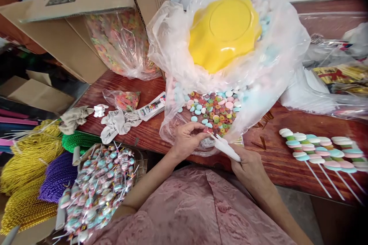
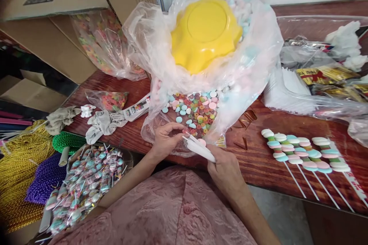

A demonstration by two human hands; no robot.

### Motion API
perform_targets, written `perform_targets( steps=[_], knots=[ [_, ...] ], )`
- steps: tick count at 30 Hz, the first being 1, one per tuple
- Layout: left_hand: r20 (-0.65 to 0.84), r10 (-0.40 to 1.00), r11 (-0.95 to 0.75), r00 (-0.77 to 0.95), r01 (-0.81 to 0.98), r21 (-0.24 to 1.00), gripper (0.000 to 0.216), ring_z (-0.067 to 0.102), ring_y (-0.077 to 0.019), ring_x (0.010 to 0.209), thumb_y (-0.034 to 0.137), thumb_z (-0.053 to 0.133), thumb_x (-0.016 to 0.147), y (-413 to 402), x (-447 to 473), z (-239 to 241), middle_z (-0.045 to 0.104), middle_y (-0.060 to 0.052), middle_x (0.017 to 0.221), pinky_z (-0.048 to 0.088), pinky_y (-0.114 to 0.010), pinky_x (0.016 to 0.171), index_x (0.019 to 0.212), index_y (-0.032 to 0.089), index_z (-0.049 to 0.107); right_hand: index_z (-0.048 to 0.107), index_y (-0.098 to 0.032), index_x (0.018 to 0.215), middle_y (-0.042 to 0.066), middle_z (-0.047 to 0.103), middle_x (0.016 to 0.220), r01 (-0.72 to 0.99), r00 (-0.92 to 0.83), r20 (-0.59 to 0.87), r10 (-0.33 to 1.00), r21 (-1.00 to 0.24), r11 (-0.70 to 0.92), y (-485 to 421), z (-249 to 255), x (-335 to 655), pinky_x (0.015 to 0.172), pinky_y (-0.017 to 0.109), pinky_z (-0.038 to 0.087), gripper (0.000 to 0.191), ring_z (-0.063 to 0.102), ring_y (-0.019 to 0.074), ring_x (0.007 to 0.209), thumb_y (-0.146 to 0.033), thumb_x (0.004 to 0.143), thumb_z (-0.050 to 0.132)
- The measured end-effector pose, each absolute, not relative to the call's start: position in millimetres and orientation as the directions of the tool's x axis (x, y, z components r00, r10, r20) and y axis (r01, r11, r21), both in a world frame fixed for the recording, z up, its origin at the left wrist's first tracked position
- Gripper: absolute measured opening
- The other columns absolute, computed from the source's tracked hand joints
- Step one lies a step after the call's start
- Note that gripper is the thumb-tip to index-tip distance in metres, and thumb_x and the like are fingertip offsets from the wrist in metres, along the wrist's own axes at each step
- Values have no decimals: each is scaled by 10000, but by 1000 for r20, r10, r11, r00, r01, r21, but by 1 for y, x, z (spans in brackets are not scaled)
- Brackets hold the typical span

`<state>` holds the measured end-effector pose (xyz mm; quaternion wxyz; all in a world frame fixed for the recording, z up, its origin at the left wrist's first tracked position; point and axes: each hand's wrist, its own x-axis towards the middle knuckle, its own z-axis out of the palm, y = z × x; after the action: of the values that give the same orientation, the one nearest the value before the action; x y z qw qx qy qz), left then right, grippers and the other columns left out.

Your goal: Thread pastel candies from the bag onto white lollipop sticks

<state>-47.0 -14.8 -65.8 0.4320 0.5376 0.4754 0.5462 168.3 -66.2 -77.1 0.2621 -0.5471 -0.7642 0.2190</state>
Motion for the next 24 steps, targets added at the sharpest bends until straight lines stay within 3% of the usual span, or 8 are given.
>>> perform_targets(
  steps=[4, 6, 9, 12, 15, 19, 21, 24],
  knots=[
    [60, 998, -60, -4, -165, 984, 261, 691, -151, 741, 326, 913, 608, -18, -43, -71, 762, -39, 766, 565, -266, 723, 720, 156, 749, 768, -192, 916, 46, 742, 745, 725, -285, 125, 950, -620, 299, -68, -72, 171, 616, 271, 470, 360, 658, 187, 629, -146, 853, 417],
    [-6, 1000, 0, -23, -248, 969, 292, 671, -127, 693, 309, 930, 568, -18, -42, -74, 742, -19, 730, 558, -242, 684, 698, 151, 720, 774, -193, 976, 52, 756, 788, 692, -321, 129, 938, -644, 325, -69, -68, 171, 645, 273, 499, 392, 683, 196, 675, -140, 838, 411],
    [-69, 996, 49, -58, -292, 955, 369, 637, -97, 629, 294, 954, 508, -19, -41, -76, 710, 11, 688, 541, -214, 626, 705, 148, 678, 769, -198, 1088, 62, 781, 886, 662, -342, 140, 929, -666, 344, -69, -65, 171, 664, 278, 521, 444, 699, 202, 712, -134, 821, 420],
    [-59, 998, 47, -34, -270, 962, 414, 616, -85, 598, 305, 960, 493, -21, -42, -77, 685, 29, 660, 527, -197, 589, 723, 149, 653, 778, -203, 1068, 58, 782, 872, 669, -349, 130, 928, -658, 345, -70, -67, 173, 652, 275, 513, 421, 698, 200, 700, -138, 840, 430],
    [16, 999, -22, -33, -194, 981, 380, 621, -92, 617, 358, 934, 567, -24, -43, -79, 696, 10, 688, 515, -199, 591, 740, 149, 668, 774, -208, 1081, 52, 780, 869, 692, -355, 129, 926, -629, 354, -71, -71, 173, 653, 278, 503, 426, 708, 204, 719, -134, 845, 426],
    [291, 957, -291, -9, 15, 957, 205, 653, -117, 693, 349, 818, 770, -29, -46, -80, 727, -29, 762, 514, -233, 657, 789, 168, 723, 767, -198, 1107, 66, 786, 916, 727, -332, 131, 934, -595, 342, -71, -72, 173, 651, 290, 496, 435, 712, 212, 712, -133, 838, 431],
    [404, 914, -405, 31, 93, 910, 154, 667, -127, 710, 328, 756, 840, -30, -47, -80, 734, -38, 769, 517, -248, 672, 799, 180, 737, 773, -191, 1076, 62, 778, 868, 707, -333, 115, 936, -626, 328, -72, -70, 173, 636, 285, 492, 404, 691, 201, 669, -146, 849, 442],
    [433, 901, -432, 14, 112, 895, 156, 681, -137, 715, 335, 763, 841, -31, -48, -82, 742, -38, 773, 536, -259, 679, 809, 184, 738, 775, -199, 1006, 21, 721, 727, 616, -339, 85, 937, -733, 289, -73, -66, 171, 613, 269, 488, 331, 635, 175, 607, -188, 899, 462]
  ],
)
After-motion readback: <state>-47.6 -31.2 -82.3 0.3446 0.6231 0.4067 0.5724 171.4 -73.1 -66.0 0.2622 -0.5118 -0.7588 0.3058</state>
